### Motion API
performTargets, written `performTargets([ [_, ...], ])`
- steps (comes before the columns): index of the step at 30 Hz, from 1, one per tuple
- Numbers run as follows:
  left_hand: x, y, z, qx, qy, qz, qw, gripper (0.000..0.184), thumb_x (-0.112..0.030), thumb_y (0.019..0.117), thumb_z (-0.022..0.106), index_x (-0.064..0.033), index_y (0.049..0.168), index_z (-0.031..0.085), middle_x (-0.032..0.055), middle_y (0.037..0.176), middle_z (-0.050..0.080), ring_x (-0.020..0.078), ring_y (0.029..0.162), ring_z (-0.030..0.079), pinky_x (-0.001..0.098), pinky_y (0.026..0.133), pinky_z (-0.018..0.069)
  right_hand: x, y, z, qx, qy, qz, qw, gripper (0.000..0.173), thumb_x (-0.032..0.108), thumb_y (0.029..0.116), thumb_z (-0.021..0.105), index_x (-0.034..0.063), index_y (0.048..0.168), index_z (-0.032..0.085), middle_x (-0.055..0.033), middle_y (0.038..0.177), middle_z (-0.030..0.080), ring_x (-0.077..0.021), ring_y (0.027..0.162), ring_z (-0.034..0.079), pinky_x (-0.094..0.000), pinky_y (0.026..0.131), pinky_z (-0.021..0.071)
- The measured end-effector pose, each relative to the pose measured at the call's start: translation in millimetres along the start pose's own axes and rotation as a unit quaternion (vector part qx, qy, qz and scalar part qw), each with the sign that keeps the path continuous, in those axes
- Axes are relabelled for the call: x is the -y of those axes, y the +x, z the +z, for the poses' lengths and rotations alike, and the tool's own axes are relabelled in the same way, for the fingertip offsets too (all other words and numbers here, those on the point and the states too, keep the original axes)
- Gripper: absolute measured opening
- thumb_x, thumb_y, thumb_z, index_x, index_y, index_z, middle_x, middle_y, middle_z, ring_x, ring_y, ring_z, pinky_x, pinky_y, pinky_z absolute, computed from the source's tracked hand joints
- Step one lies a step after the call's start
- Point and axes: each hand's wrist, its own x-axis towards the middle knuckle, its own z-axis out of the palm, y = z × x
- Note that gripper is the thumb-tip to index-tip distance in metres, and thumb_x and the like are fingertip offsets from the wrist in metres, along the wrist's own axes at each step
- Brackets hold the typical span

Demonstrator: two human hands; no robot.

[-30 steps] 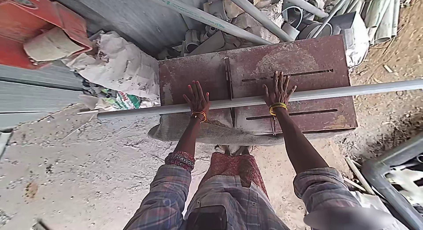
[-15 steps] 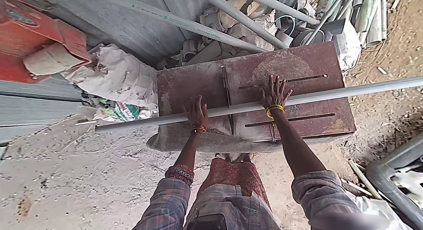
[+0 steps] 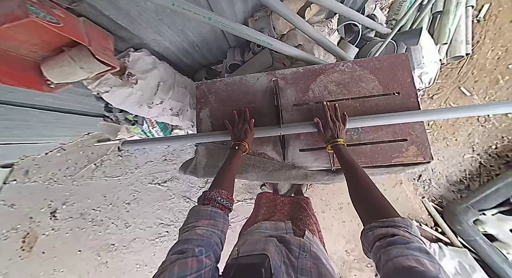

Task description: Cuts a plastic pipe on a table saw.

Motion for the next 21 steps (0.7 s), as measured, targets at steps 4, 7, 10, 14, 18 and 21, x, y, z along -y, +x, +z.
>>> performTargets([
  [4, -1, 5, -2, 0.02, -0.003, -0.002, 1.0, 0.061, -0.042, 0.1126, 0.02, -0.0145, 0.166, 0.014, 0.0047, 0.173, 0.015, 0.0344, 0.16, 0.006, 0.0769, 0.116, 0.0011, 5, 11, 1, 0.037, -0.035, 0.046, 0.998, 0.065, 0.054, 0.1072, 0.022, 0.0232, 0.165, 0.026, -0.004, 0.17, 0.029, -0.0345, 0.158, 0.019, -0.0698, 0.121, 0.009],
  [7, -1, 10, -3, 0.009, -0.012, -0.007, 1.0, 0.062, -0.043, 0.1125, 0.022, -0.0141, 0.166, 0.013, 0.0051, 0.174, 0.013, 0.0362, 0.16, 0.005, 0.0788, 0.115, 0.0037, 11, 21, -5, 0.064, -0.041, 0.061, 0.995, 0.063, 0.051, 0.1085, 0.022, 0.0243, 0.166, 0.023, -0.0055, 0.171, 0.024, -0.0343, 0.16, 0.013, -0.0743, 0.119, 0.0025],
  [10, 1, 8, 7, -0.071, -0.03, -0.002, 0.997, 0.062, -0.047, 0.1113, 0.026, -0.0184, 0.166, 0.019, 0.0019, 0.172, 0.021, 0.0361, 0.159, 0.012, 0.0784, 0.116, 0.006, 12, 27, -4, 0.068, -0.046, 0.075, 0.994, 0.062, 0.05, 0.1094, 0.024, 0.0237, 0.166, 0.021, -0.0068, 0.172, 0.022, -0.0342, 0.16, 0.012, -0.0759, 0.118, 0.0012],
  [14, 0, 8, 13, -0.119, -0.046, -0.019, 0.992, 0.063, -0.049, 0.1105, 0.028, -0.0209, 0.166, 0.016, 0.0001, 0.172, 0.021, 0.0326, 0.16, 0.012, 0.077, 0.117, 0.0022, 10, 29, 1, 0.056, -0.04, 0.091, 0.993, 0.063, 0.051, 0.1084, 0.024, 0.0256, 0.166, 0.019, -0.0076, 0.172, 0.022, -0.0356, 0.16, 0.012, -0.0757, 0.118, 0.0013],
  [18, 3, 16, 10, -0.101, -0.052, -0.017, 0.993, 0.067, -0.05, 0.1104, 0.027, -0.0186, 0.167, 0.01, 0.0024, 0.173, 0.015, 0.0342, 0.16, 0.008, 0.0787, 0.116, 0.0022, 14, 37, -2, 0.062, -0.032, 0.108, 0.992, 0.065, 0.051, 0.1085, 0.026, 0.0251, 0.167, 0.015, -0.0095, 0.172, 0.019, -0.0357, 0.16, 0.011, -0.0768, 0.117, 0.0007],
  [21, 5, 24, 9, -0.094, -0.041, -0.019, 0.995, 0.068, -0.05, 0.1101, 0.027, -0.0178, 0.167, 0.009, 0.0023, 0.174, 0.014, 0.0347, 0.16, 0.006, 0.0795, 0.115, 0.0018, 15, 40, -1, 0.057, -0.033, 0.105, 0.992, 0.065, 0.05, 0.1083, 0.028, 0.0243, 0.167, 0.016, -0.0102, 0.172, 0.02, -0.0369, 0.159, 0.012, -0.0772, 0.117, 0.0013],
])
